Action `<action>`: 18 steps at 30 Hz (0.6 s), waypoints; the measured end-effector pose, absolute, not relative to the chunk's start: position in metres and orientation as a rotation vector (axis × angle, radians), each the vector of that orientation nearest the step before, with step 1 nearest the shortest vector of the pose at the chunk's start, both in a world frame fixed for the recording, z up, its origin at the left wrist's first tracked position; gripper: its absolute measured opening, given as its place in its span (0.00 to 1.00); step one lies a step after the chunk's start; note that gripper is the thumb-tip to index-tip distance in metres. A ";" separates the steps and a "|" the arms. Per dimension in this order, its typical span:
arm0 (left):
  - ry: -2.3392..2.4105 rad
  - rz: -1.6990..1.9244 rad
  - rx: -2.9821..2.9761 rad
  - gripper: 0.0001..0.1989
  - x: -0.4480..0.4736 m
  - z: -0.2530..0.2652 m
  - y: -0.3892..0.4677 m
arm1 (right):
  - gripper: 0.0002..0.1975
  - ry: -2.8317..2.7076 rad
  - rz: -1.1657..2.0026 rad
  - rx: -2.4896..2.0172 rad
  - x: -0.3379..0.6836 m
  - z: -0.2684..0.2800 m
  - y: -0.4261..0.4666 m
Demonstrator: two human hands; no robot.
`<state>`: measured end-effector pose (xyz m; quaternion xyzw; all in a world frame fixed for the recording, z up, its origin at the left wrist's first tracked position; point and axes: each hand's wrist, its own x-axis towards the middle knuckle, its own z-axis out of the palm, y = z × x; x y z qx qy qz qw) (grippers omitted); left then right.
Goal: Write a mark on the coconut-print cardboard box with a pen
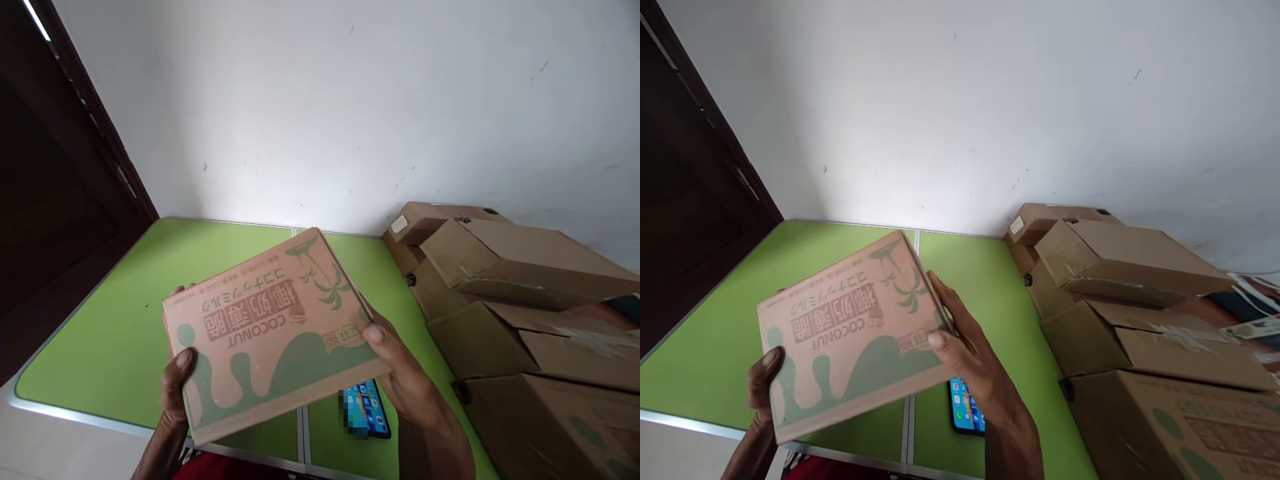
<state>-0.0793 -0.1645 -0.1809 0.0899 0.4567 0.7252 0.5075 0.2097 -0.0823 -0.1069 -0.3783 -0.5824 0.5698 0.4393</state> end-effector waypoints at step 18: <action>1.047 1.769 0.252 0.29 -0.108 -0.167 -0.084 | 0.64 -2.158 0.388 -1.001 0.161 -0.108 -0.093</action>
